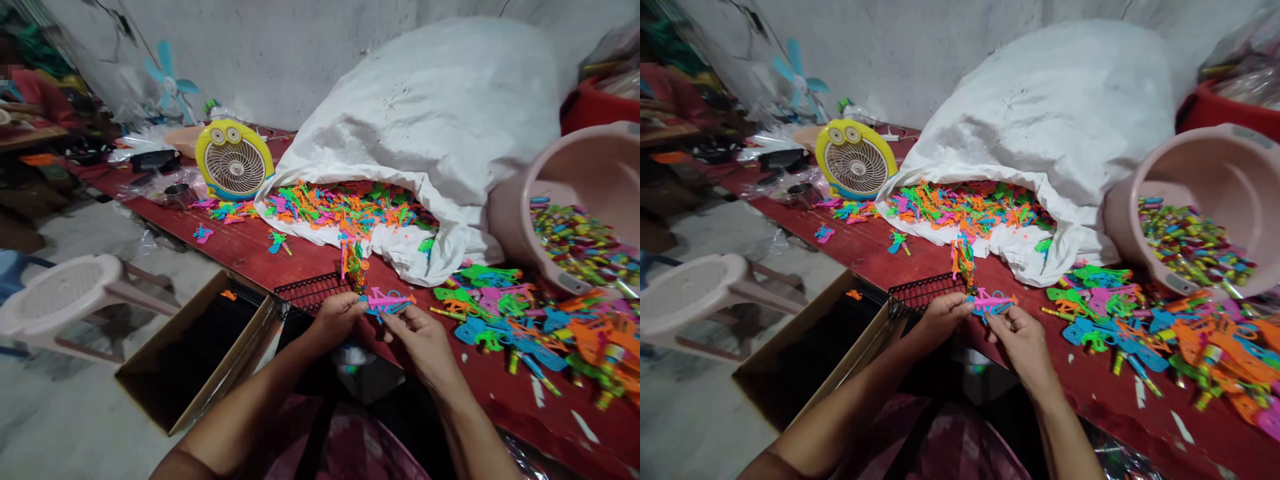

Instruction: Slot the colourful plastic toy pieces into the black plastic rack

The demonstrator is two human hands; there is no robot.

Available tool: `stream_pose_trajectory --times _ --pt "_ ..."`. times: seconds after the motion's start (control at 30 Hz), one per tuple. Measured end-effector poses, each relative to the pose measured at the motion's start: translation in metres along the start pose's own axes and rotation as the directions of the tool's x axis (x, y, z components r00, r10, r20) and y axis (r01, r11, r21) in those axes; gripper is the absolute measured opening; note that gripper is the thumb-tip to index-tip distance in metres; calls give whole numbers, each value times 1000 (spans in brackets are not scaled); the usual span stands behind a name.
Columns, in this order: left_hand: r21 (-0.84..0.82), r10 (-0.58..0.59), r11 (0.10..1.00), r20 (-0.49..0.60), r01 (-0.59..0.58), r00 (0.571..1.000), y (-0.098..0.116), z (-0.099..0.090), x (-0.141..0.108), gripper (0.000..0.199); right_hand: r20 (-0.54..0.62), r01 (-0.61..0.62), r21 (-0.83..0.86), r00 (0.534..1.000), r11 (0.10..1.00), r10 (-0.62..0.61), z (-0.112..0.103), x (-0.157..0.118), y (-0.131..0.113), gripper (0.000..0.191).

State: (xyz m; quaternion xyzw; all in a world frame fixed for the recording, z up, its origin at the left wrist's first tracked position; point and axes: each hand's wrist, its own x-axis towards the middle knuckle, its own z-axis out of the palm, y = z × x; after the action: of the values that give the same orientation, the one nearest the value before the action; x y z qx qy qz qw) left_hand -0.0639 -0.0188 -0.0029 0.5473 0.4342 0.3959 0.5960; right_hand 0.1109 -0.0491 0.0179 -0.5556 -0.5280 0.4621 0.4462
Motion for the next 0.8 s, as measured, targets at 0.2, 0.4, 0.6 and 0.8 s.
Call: stream_pose_trajectory --times 0.2,0.4,0.6,0.8 --pt "377 338 905 -355 -198 872 -7 -2 -5 15 -272 55 -28 960 998 -61 2 10 1 37" --pt "722 504 688 -400 -75 765 -14 -6 5 12 -342 112 -17 933 994 -111 15 28 -3 33" --pt "825 488 565 -306 -28 818 -23 -3 18 17 -385 78 -4 920 997 -74 28 39 1 37" --pt "871 490 491 -256 -21 834 -23 -1 19 14 -388 78 -41 917 996 -88 29 42 5 37"
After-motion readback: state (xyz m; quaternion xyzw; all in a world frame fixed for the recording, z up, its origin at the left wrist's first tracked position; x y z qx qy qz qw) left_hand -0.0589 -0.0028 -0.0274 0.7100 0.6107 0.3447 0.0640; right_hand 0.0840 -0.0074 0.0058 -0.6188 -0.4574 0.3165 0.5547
